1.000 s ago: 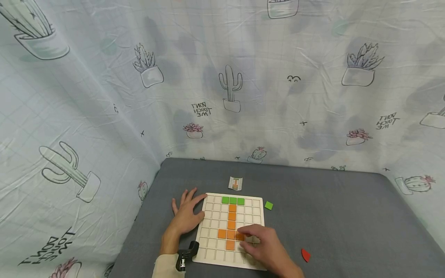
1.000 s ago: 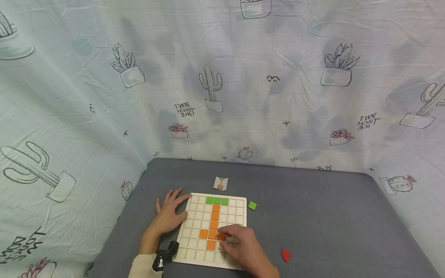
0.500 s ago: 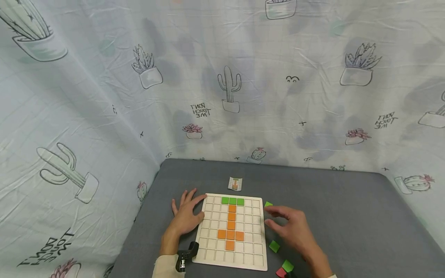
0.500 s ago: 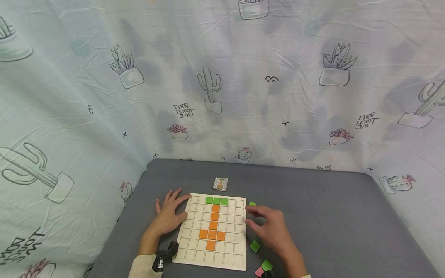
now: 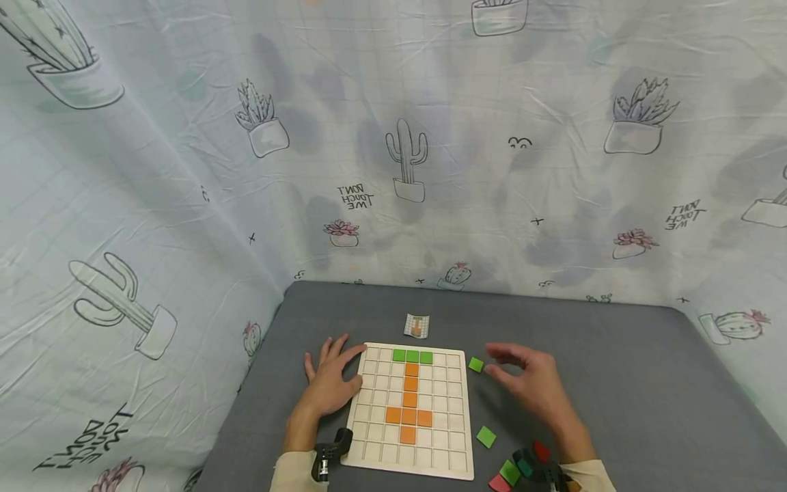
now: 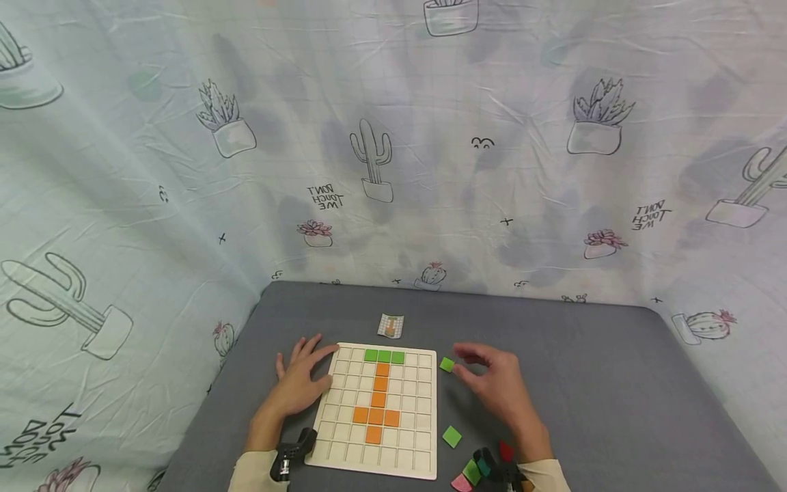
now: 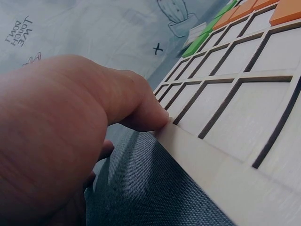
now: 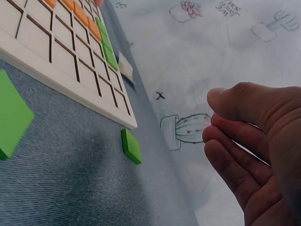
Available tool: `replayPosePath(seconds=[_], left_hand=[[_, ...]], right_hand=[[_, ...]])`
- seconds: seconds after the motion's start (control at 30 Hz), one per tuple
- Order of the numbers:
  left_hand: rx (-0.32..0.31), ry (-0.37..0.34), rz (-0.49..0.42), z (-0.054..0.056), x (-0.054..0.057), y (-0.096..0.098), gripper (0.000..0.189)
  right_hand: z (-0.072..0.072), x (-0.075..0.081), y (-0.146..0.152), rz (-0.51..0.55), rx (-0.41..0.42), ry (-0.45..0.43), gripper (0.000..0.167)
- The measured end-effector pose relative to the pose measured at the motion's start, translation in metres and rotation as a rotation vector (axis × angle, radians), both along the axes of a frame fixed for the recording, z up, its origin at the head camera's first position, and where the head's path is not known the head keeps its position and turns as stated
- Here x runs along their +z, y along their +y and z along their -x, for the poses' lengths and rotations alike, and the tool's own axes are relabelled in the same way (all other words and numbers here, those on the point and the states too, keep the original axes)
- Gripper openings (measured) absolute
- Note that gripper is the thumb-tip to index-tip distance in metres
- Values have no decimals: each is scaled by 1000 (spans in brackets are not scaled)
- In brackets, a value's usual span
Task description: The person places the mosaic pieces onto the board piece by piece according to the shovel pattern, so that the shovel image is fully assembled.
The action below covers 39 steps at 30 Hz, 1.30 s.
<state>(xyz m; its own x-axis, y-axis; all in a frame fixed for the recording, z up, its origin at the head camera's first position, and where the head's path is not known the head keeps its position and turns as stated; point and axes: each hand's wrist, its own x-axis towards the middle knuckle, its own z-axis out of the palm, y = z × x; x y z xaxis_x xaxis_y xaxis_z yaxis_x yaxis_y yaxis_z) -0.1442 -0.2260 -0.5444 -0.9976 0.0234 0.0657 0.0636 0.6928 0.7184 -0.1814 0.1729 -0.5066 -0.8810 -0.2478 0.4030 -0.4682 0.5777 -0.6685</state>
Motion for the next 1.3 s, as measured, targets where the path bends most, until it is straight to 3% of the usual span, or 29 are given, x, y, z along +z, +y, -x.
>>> replayPosePath(seconds=[0.4, 0.67, 1.03, 1.2, 1.3], left_hand=[[5, -1, 3, 0, -1, 0, 62], [5, 7, 1, 0, 0, 1, 61], [-12, 171, -60, 2, -20, -3, 60], [-10, 151, -38, 2, -17, -3, 60], [-3, 103, -32, 1, -10, -1, 60]], right_hand=[[15, -11, -2, -45, -38, -66, 38], [17, -19, -8, -51, -62, -126, 38], [18, -31, -17, -79, -99, -190, 40], [21, -35, -19, -80, -105, -209, 40], [21, -37, -20, -88, -110, -210, 40]])
